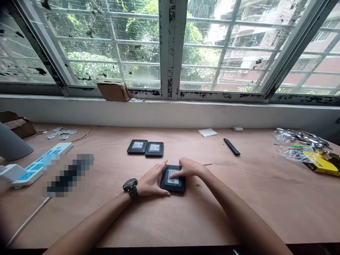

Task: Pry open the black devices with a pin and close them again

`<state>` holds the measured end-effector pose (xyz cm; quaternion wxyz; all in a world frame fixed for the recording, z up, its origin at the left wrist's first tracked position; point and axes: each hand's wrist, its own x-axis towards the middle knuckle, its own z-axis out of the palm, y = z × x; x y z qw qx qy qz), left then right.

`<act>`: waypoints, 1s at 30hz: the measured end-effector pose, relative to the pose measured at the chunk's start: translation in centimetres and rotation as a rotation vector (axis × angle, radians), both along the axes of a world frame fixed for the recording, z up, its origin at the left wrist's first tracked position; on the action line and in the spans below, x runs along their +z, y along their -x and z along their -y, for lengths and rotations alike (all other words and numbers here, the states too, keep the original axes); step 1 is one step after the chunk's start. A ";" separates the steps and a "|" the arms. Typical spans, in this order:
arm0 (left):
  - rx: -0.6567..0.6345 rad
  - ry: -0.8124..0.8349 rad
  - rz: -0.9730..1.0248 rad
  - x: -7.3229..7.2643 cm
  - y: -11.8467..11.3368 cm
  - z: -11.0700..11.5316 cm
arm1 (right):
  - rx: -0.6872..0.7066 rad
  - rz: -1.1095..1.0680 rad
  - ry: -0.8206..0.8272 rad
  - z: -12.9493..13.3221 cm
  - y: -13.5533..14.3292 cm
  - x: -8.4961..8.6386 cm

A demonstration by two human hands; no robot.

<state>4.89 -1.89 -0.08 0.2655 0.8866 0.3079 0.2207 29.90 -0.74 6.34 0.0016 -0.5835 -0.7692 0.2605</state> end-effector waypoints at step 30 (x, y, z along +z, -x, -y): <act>0.415 -0.089 -0.152 1.6 8.1 7.6 | 0.375 -0.172 -0.600 6.3 -6.6 -0.4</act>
